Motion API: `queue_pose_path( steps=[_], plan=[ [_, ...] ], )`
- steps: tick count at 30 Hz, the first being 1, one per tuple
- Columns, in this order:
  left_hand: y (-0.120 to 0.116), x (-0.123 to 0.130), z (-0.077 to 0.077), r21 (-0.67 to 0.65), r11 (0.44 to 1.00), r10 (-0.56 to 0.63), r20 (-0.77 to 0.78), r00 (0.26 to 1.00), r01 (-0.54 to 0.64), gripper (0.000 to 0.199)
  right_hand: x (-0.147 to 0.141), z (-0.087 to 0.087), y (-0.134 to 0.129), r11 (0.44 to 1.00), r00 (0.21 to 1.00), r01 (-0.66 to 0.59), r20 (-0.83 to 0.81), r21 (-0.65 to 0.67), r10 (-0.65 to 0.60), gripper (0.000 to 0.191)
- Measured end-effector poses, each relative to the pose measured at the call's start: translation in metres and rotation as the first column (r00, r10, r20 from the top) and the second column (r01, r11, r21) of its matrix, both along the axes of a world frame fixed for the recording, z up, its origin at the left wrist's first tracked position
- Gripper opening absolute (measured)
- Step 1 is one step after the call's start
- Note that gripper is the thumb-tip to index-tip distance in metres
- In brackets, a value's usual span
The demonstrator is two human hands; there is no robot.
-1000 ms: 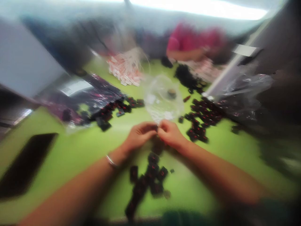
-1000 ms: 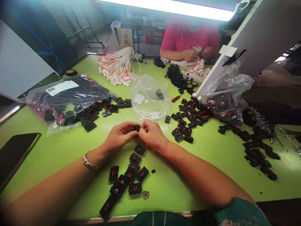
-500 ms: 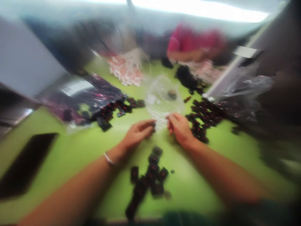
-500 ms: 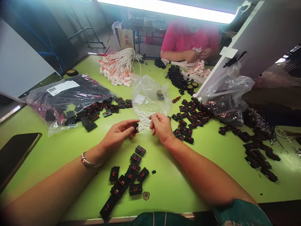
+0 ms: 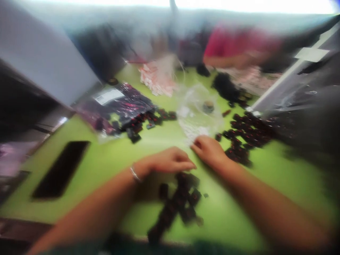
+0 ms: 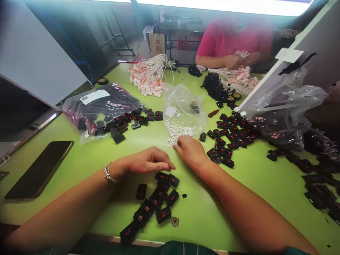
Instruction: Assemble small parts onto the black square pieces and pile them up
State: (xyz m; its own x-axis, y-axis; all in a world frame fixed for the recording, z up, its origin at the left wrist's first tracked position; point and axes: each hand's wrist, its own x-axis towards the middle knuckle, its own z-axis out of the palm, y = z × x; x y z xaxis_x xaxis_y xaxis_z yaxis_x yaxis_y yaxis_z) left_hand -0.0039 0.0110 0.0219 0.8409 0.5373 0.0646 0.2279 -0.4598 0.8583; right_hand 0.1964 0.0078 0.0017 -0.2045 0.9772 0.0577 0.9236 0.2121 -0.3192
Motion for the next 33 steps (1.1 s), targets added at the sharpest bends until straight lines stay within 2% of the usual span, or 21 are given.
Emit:
queue_pose_path(
  steps=[1,2,3,4,5,6,7,8,9,11,13,18,22,24,26,28,29,30,31,32,33],
  plan=[
    [0.004,-0.002,-0.001,0.077,0.991,0.115,-0.028,0.993,-0.113,0.026,0.001,-0.001,0.001,1.000,1.000,-0.011,0.000,0.001,0.011,0.019],
    [0.010,-0.007,-0.003,0.189,0.948,0.270,-0.043,0.962,-0.257,0.026,0.002,-0.001,0.001,1.000,1.000,-0.022,-0.005,0.001,0.022,0.017],
    [0.018,-0.013,-0.005,0.315,0.850,0.451,-0.024,0.892,-0.422,0.026,0.002,-0.001,0.002,1.000,1.000,-0.029,-0.007,-0.001,0.029,0.016],
    [0.026,-0.021,-0.008,0.445,0.684,0.632,0.033,0.774,-0.578,0.025,0.003,-0.001,0.002,0.999,0.999,-0.032,-0.006,-0.003,0.032,0.014],
    [0.035,-0.030,-0.012,0.565,0.516,0.749,0.067,0.659,-0.644,0.024,0.003,-0.001,0.002,1.000,1.000,-0.031,0.001,-0.005,0.031,0.013],
    [0.044,-0.039,-0.015,0.664,0.406,0.809,0.059,0.585,-0.628,0.024,0.003,0.000,0.001,1.000,1.000,-0.029,0.010,-0.005,0.029,0.013],
    [0.051,-0.047,-0.019,0.736,0.342,0.850,0.022,0.526,-0.584,0.025,0.002,0.001,0.001,1.000,0.999,-0.027,0.019,-0.005,0.027,0.012],
    [0.057,-0.054,-0.023,0.781,0.335,0.873,-0.048,0.485,-0.527,0.026,0.002,0.002,0.000,1.000,0.999,-0.025,0.025,-0.004,0.025,0.012],
    [0.062,-0.059,-0.026,0.807,0.353,0.879,-0.114,0.463,-0.474,0.027,0.002,0.002,0.000,1.000,0.999,-0.025,0.027,-0.001,0.025,0.012],
    [0.065,-0.065,-0.031,0.825,0.401,0.864,-0.197,0.464,-0.397,0.028,0.002,0.003,-0.001,0.999,0.999,-0.040,0.021,0.005,0.040,0.012],
    [0.065,-0.064,-0.032,0.824,0.426,0.847,-0.220,0.483,-0.372,0.028,0.003,0.002,0.000,0.998,0.998,-0.067,0.009,0.009,0.066,0.013],
    [0.056,-0.051,-0.029,0.812,0.444,0.838,-0.227,0.497,-0.378,0.030,0.009,-0.003,0.002,0.995,0.994,-0.099,-0.040,0.024,0.100,0.014],
    [0.045,-0.040,-0.023,0.739,0.499,0.833,-0.265,0.486,-0.452,0.027,0.012,-0.007,0.004,0.992,0.983,-0.092,-0.152,0.084,0.104,0.014],
    [0.040,-0.035,-0.019,0.671,0.524,0.819,-0.230,0.525,-0.524,0.023,0.012,-0.007,0.005,0.988,0.958,-0.094,-0.259,0.123,0.124,0.013],
    [0.035,-0.029,-0.016,0.577,0.567,0.782,-0.154,0.604,-0.587,0.021,0.011,-0.005,0.005,0.986,0.907,-0.090,-0.398,0.139,0.139,0.011],
    [0.030,-0.022,-0.014,0.344,0.664,0.722,-0.062,0.689,-0.664,0.021,0.008,0.000,0.004,0.991,0.835,-0.080,-0.535,0.111,0.127,0.009],
    [0.026,-0.017,-0.014,0.137,0.720,0.689,-0.023,0.725,-0.680,0.023,0.007,0.003,0.003,0.994,0.797,-0.073,-0.594,0.085,0.109,0.008],
    [0.023,-0.013,-0.014,-0.126,0.744,0.663,0.011,0.749,-0.657,0.027,0.005,0.007,0.001,0.996,0.761,-0.067,-0.643,0.059,0.089,0.007],
    [0.019,-0.009,-0.015,-0.382,0.732,0.624,0.040,0.781,-0.565,0.033,0.004,0.011,-0.002,0.997,0.727,-0.063,-0.683,0.036,0.071,0.007],
    [0.015,-0.005,-0.016,-0.576,0.680,0.602,0.084,0.794,-0.454,0.038,0.001,0.014,-0.004,0.998,0.694,-0.061,-0.718,0.016,0.054,0.007],
    [0.011,-0.001,-0.017,-0.708,0.613,0.597,0.124,0.793,-0.351,0.041,-0.001,0.017,-0.007,0.998,0.665,-0.066,-0.746,-0.005,0.040,0.008]
  ],
)
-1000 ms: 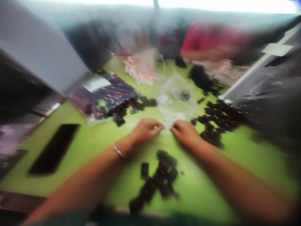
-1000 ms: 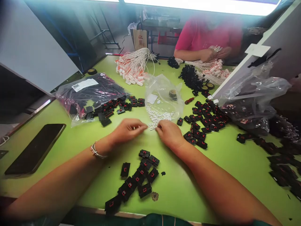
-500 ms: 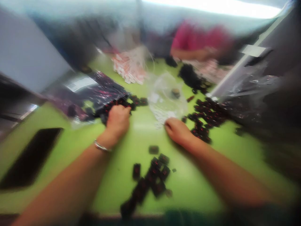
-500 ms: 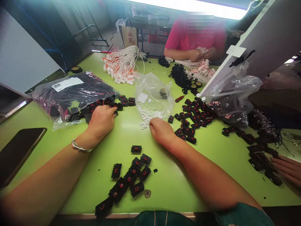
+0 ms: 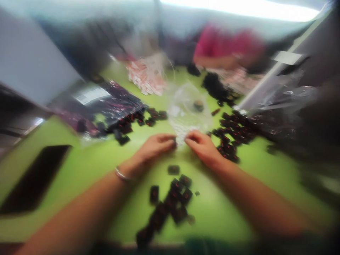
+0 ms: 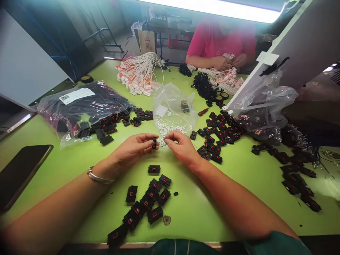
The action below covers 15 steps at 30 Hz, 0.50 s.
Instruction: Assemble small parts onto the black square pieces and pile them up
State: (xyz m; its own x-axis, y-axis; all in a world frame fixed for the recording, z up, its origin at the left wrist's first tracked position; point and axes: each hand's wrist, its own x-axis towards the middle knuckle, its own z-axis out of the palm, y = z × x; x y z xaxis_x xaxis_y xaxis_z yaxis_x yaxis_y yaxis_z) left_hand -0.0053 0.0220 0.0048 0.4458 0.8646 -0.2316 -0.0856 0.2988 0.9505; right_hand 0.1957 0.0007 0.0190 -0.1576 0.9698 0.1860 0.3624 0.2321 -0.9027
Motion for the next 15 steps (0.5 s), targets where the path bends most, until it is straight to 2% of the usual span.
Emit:
queue_pose_path(
  steps=[2,4,15],
  plan=[
    [-0.0059,0.0056,-0.0018,-0.128,0.991,-0.010,0.176,0.984,0.032,0.044,-0.0043,0.0044,-0.0052,0.999,0.998,-0.020,-0.067,-0.045,0.017,0.009],
    [-0.0090,0.0088,-0.0028,-0.162,0.985,-0.013,0.254,0.967,0.056,0.043,-0.0078,0.0058,-0.0091,0.996,0.993,-0.041,-0.112,-0.073,0.033,0.010],
    [-0.0085,0.0086,-0.0076,-0.124,0.987,-0.061,0.286,0.956,0.100,0.037,-0.0108,0.0020,-0.0116,0.997,0.998,-0.038,-0.050,-0.069,0.034,0.010]
  ],
)
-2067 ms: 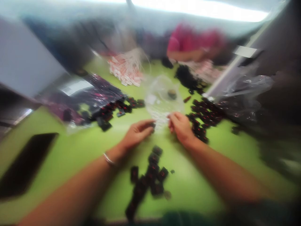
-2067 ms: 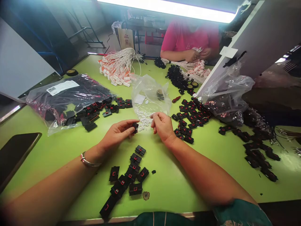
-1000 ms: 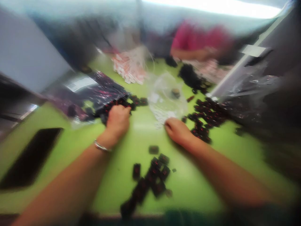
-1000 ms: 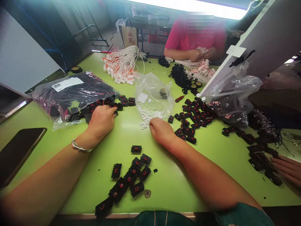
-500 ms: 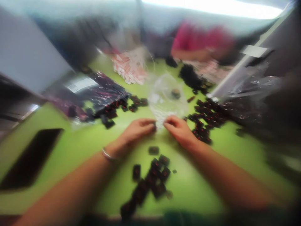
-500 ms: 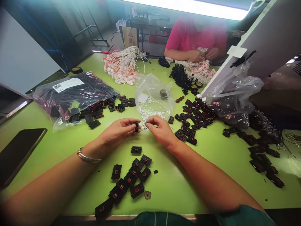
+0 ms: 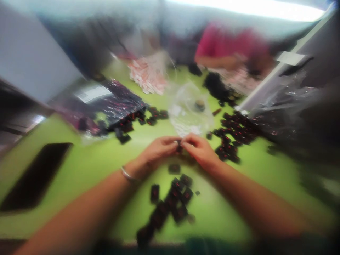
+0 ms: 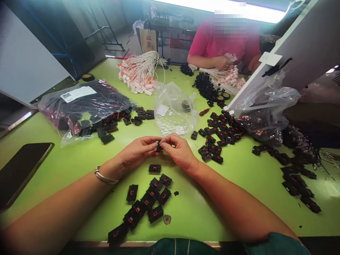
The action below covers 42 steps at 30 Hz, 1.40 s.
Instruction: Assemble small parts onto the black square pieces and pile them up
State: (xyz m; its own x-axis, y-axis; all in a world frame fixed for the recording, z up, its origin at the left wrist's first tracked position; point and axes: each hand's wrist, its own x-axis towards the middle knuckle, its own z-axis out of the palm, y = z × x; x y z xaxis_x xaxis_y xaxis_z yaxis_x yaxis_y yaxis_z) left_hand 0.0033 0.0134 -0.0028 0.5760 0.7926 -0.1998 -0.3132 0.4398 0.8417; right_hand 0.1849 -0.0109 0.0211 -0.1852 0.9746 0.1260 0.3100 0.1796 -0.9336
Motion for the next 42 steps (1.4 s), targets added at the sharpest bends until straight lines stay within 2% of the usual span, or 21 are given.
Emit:
queue_pose_path(
  steps=[8,22,25,27,29,31,32,34,36,39,41,42],
  plan=[
    [0.000,0.000,0.000,-0.003,1.000,0.001,0.007,1.000,-0.001,0.035,0.001,-0.001,0.001,1.000,1.000,-0.015,0.026,0.017,0.015,0.010],
    [-0.002,0.001,0.000,0.057,0.997,0.064,-0.095,0.993,-0.059,0.038,-0.005,-0.002,-0.003,0.985,0.989,0.003,0.147,0.172,-0.029,0.008],
    [-0.002,-0.001,-0.001,0.067,0.997,0.038,-0.075,0.997,-0.032,0.038,-0.007,-0.001,-0.004,0.993,0.993,0.036,0.108,0.109,-0.048,0.005],
    [-0.002,-0.002,-0.002,0.062,0.998,0.017,-0.057,0.998,-0.013,0.037,-0.009,-0.001,-0.005,0.998,0.998,0.056,0.022,0.010,-0.057,0.007],
    [-0.001,-0.003,-0.003,0.061,0.998,-0.002,-0.049,0.999,0.005,0.034,-0.009,0.000,-0.006,0.987,0.994,0.018,-0.102,-0.158,-0.034,0.015],
    [-0.001,-0.003,-0.002,0.064,0.998,-0.024,-0.047,0.999,0.027,0.031,-0.009,0.001,-0.006,0.946,0.976,-0.073,-0.218,-0.315,0.003,0.021],
    [-0.001,-0.003,-0.001,0.062,0.997,-0.033,-0.047,0.998,0.036,0.030,-0.008,0.001,-0.005,0.928,0.968,-0.107,-0.252,-0.358,0.015,0.024],
    [-0.002,-0.002,0.002,0.039,0.999,-0.022,-0.034,0.999,0.023,0.028,-0.006,0.003,-0.003,0.925,0.965,-0.116,-0.263,-0.361,0.019,0.027],
    [-0.001,0.000,0.007,-0.003,0.998,0.059,-0.012,0.998,-0.059,0.028,-0.002,0.005,0.001,0.948,0.970,-0.074,-0.241,-0.311,-0.003,0.026],
    [0.002,0.002,0.010,-0.067,0.967,0.245,-0.010,0.970,-0.245,0.029,0.010,0.007,0.010,0.970,0.974,0.109,-0.171,-0.217,-0.148,0.020],
    [0.004,0.001,0.011,-0.082,0.941,0.329,-0.025,0.944,-0.329,0.030,0.019,0.004,0.017,0.956,0.961,0.271,-0.019,-0.110,-0.274,0.018],
    [0.005,0.001,0.010,-0.082,0.931,0.354,-0.027,0.935,-0.355,0.030,0.023,0.001,0.021,0.952,0.950,0.305,0.076,-0.031,-0.302,0.015]
  ],
)
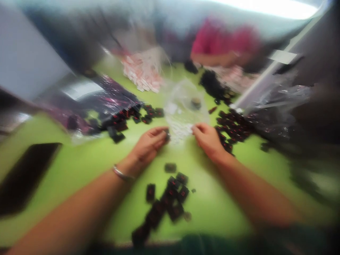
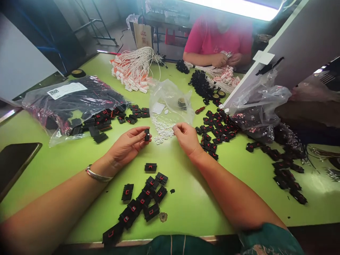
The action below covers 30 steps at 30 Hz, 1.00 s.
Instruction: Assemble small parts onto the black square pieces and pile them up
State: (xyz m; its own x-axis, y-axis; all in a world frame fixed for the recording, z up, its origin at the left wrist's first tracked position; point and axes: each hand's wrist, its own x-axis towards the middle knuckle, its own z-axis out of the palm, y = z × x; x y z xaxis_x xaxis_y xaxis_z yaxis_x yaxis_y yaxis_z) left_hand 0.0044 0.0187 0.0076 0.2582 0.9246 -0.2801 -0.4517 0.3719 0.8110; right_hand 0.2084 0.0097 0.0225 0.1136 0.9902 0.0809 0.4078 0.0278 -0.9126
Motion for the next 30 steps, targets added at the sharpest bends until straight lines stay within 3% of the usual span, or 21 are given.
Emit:
queue_pose_path(
  steps=[4,7,12,17,24,27,30],
  plan=[
    [0.002,0.000,-0.002,0.000,1.000,0.030,0.003,1.000,-0.030,0.031,0.007,-0.018,0.007,0.984,0.896,-0.172,0.421,0.045,0.138,0.010],
    [0.001,0.001,-0.002,-0.001,0.999,0.038,0.005,0.999,-0.038,0.031,0.003,-0.027,0.006,0.963,0.806,-0.261,0.563,0.059,0.184,0.014],
    [-0.001,0.002,0.000,0.004,1.000,0.025,-0.007,1.000,-0.025,0.032,-0.005,-0.026,0.003,0.963,0.796,-0.240,0.592,0.119,0.126,0.016],
    [-0.001,0.001,-0.003,0.023,1.000,0.009,-0.003,1.000,-0.009,0.033,-0.006,-0.027,0.002,0.953,0.741,-0.294,0.648,0.075,0.178,0.017],
    [-0.001,0.001,-0.004,0.030,1.000,0.007,-0.001,1.000,-0.007,0.035,0.005,-0.031,0.004,0.946,0.824,-0.262,0.555,0.193,0.115,0.014],
    [-0.002,0.001,-0.003,0.030,1.000,0.002,-0.004,1.000,-0.002,0.035,0.003,-0.029,0.002,0.936,0.777,-0.322,0.605,0.141,0.176,0.010],
    [-0.002,0.001,-0.004,0.036,0.999,-0.003,-0.007,1.000,0.003,0.034,-0.001,-0.026,0.000,0.926,0.667,-0.371,0.713,0.068,0.215,0.013]
  ],
)
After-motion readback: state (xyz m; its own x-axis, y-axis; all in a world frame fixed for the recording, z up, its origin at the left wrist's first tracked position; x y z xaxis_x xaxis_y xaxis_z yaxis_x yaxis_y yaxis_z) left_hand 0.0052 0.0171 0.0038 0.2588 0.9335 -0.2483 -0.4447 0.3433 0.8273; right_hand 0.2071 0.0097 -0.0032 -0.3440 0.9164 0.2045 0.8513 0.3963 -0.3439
